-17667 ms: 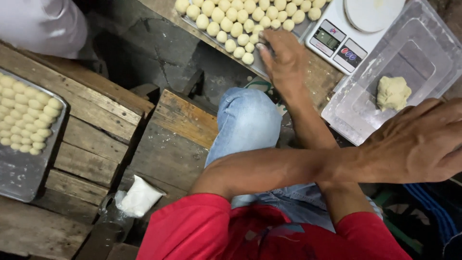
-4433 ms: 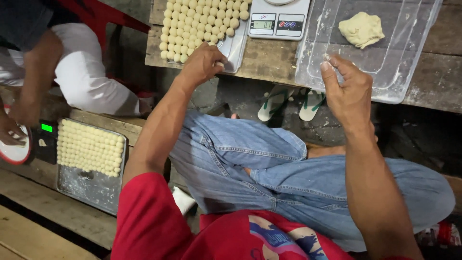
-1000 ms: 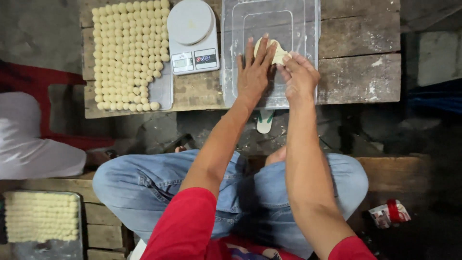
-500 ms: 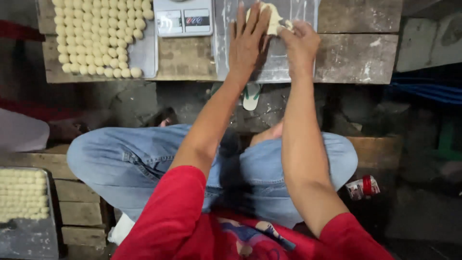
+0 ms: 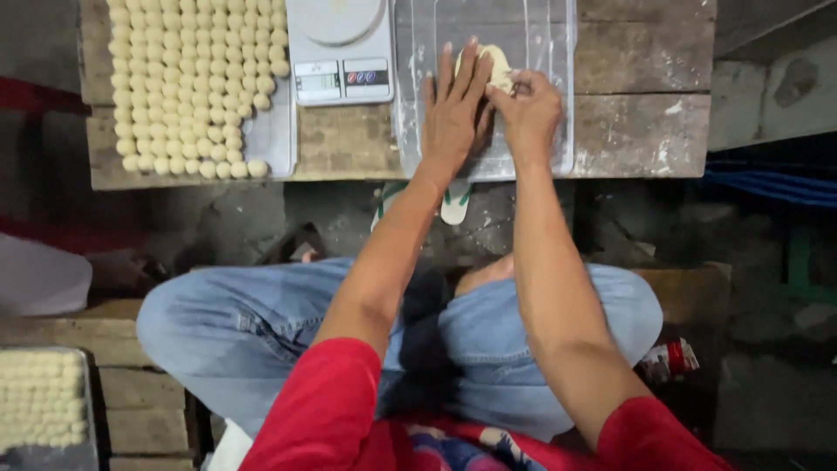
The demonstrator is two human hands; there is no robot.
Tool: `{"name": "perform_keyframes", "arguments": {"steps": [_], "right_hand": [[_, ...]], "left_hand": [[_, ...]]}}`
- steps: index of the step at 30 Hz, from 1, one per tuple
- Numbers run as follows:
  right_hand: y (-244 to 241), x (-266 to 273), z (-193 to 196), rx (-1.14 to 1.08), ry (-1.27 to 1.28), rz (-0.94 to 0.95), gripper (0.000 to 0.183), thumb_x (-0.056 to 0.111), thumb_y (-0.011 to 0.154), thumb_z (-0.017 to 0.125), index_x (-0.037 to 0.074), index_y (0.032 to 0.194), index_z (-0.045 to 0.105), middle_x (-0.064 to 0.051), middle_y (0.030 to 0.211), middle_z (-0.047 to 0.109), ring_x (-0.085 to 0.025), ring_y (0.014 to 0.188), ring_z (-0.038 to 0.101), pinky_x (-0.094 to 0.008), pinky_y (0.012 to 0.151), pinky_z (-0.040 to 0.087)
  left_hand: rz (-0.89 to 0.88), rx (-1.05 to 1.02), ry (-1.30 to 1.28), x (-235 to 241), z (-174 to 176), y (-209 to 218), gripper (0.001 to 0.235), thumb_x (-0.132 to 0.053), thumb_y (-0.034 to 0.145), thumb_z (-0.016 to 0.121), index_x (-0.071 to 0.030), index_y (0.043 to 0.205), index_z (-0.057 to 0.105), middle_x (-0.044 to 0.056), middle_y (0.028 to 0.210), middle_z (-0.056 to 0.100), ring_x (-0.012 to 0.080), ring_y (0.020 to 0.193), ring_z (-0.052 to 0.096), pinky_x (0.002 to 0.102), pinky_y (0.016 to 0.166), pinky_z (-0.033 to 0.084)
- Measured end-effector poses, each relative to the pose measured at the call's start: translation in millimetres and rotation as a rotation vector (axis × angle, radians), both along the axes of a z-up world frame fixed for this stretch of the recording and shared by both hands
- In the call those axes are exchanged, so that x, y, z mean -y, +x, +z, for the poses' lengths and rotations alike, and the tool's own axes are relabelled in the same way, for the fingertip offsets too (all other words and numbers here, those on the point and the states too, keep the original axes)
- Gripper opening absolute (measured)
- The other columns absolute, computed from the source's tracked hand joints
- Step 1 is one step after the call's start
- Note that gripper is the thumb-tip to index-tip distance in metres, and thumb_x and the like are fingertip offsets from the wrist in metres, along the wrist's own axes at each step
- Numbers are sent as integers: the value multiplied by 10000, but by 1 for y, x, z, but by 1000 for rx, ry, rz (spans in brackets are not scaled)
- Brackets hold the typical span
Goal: The person repeatedly tears small pieces of dough from a larger mass, weighs them on a digital scale, and rolls them into uniform balls by hand. The finished dough balls are placed onto a metal tray.
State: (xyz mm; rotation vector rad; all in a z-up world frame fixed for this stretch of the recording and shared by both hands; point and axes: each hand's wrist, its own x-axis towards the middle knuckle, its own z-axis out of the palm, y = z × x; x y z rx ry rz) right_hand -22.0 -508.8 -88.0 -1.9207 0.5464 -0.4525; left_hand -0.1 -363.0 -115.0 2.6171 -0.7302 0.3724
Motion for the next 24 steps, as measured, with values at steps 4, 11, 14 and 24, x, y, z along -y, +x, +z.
{"name": "perform_keyframes", "arguments": {"steps": [4, 11, 14, 24], "right_hand": [[-8, 1, -18, 134, -159, 19, 212, 208, 710, 783, 134, 907, 756, 29, 745, 688, -97, 693, 597, -290, 626, 505], [5, 2, -18, 8, 206, -94, 156, 76, 687, 815, 130, 828, 777, 8, 742, 741, -53, 687, 684, -250, 515, 594], [1, -9, 21, -35, 646, -228, 158, -3, 702, 843, 82, 771, 729, -24, 608, 639, -139, 469, 615, -273, 417, 510], [-42, -10, 108, -46, 1044, -180, 258, -65, 800, 827, -3, 1016, 701, -66, 753, 648, -146, 623, 585, -263, 550, 553]], "left_hand": [[-21, 78, 141, -5, -6, -11, 689, -461, 1194, 578, -335, 1711, 142, -25, 1768, 35, 358, 1652, 15, 610, 1296, 321], [-11, 135, 16, 2, 8, -9, 657, -266, 1223, 425, -407, 1704, 2, -93, 1781, -19, 325, 1674, 36, 629, 1292, 275], [-9, 83, -11, 4, 10, -8, 625, -292, 1233, 382, -430, 1699, -11, -131, 1777, -43, 305, 1681, 9, 653, 1325, 169], [-44, -73, -126, 2, 3, 0, 555, -566, 1147, -20, -451, 1685, 53, -129, 1776, 8, 300, 1673, -42, 692, 1300, 77]]}}
